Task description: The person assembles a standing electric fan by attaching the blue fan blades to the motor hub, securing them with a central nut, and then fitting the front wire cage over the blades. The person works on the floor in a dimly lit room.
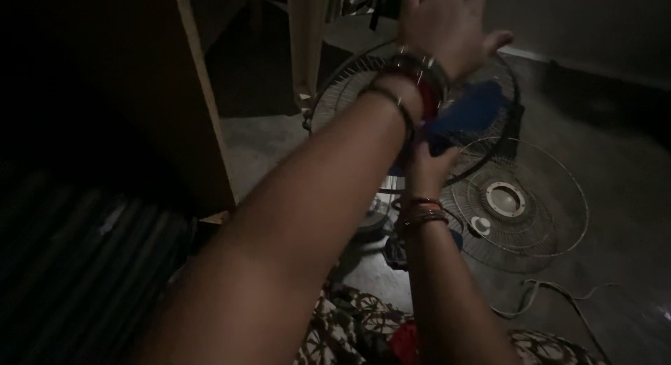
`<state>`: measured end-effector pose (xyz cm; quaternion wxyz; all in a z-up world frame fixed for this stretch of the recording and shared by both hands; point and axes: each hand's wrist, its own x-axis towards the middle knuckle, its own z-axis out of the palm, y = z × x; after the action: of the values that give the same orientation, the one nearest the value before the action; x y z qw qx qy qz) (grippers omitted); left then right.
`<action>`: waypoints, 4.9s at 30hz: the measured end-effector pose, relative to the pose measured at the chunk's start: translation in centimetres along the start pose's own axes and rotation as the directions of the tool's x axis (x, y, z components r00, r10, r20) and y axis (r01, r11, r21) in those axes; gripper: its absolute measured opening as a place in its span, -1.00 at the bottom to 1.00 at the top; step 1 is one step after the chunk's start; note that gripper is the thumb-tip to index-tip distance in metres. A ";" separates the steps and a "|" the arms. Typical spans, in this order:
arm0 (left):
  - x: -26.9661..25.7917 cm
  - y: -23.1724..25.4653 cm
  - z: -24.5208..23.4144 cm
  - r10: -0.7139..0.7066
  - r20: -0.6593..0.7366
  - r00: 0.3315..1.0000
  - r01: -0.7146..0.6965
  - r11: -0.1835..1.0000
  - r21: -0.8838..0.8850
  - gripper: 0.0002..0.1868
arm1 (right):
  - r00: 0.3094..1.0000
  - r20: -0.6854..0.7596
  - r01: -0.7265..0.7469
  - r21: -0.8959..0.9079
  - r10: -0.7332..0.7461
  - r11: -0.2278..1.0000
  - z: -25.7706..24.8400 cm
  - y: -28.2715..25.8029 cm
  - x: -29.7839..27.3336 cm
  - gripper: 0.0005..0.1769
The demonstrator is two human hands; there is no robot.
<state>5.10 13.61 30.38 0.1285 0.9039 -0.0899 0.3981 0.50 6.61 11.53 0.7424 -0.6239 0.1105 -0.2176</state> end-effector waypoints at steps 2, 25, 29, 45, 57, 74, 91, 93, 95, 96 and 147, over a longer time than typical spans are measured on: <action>1.3 -0.7 1.0 -0.053 0.466 0.883 0.049 0.999 0.021 -0.27 | 0.998 0.009 -0.057 0.093 0.056 0.994 -0.5 0.2 -0.7 -0.23; 0.9 -2.2 0.7 0.003 0.480 0.877 0.054 0.993 -0.106 -0.11 | 0.981 -0.047 0.191 0.083 -0.188 0.978 0.3 1.3 -7.9 -0.34; 0.9 -2.0 0.8 -0.025 0.498 0.867 0.075 0.994 -0.081 -0.09 | 0.980 0.097 0.156 0.185 -0.176 0.970 -1.6 1.1 -7.8 -0.45; -0.5 -1.0 1.0 -0.023 0.410 0.912 0.063 0.994 -0.085 -0.08 | 0.874 0.392 -0.486 0.681 0.289 0.547 0.1 -0.5 -5.7 -0.45; -2.8 -1.1 -0.5 0.038 0.339 0.940 0.003 0.993 -0.120 -0.06 | 0.915 0.402 -0.285 0.694 -0.028 0.662 -2.1 7.1 -4.1 -0.52; -5.6 -1.9 -1.8 0.114 0.198 0.974 -0.081 0.982 -0.168 -0.05 | 0.964 0.244 -0.214 0.470 0.107 0.856 0.7 0.6 -5.6 -0.25; -7.7 -3.1 -3.2 0.160 0.309 0.938 -0.111 0.979 -0.169 -0.04 | 0.893 0.363 -0.438 0.561 0.266 0.703 -1.7 6.6 -4.0 -0.45; -7.7 -3.0 -3.0 0.153 0.303 0.941 -0.105 0.980 -0.168 -0.04 | 0.846 0.416 -0.525 0.534 0.335 0.663 -0.8 4.2 -5.2 -0.41; -7.4 -3.0 -2.8 0.150 0.263 0.953 -0.108 0.980 -0.166 -0.05 | 0.848 0.310 -0.531 0.505 0.431 0.681 -0.1 2.3 -6.0 -0.43; -7.2 -2.9 -2.7 0.141 0.275 0.951 -0.094 0.980 -0.178 -0.06 | 0.844 0.253 -0.534 0.491 0.474 0.689 0.0 1.7 -6.2 -0.44; -3.4 -1.1 -2.0 0.071 0.451 0.890 0.010 0.984 -0.176 -0.05 | 0.972 -0.020 0.233 -0.049 -0.234 0.971 -2.2 5.1 -8.8 -0.10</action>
<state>1.77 15.44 28.97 0.1760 0.9556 -0.1661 0.1679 -7.29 9.41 5.17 0.6956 -0.6468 0.0509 -0.3086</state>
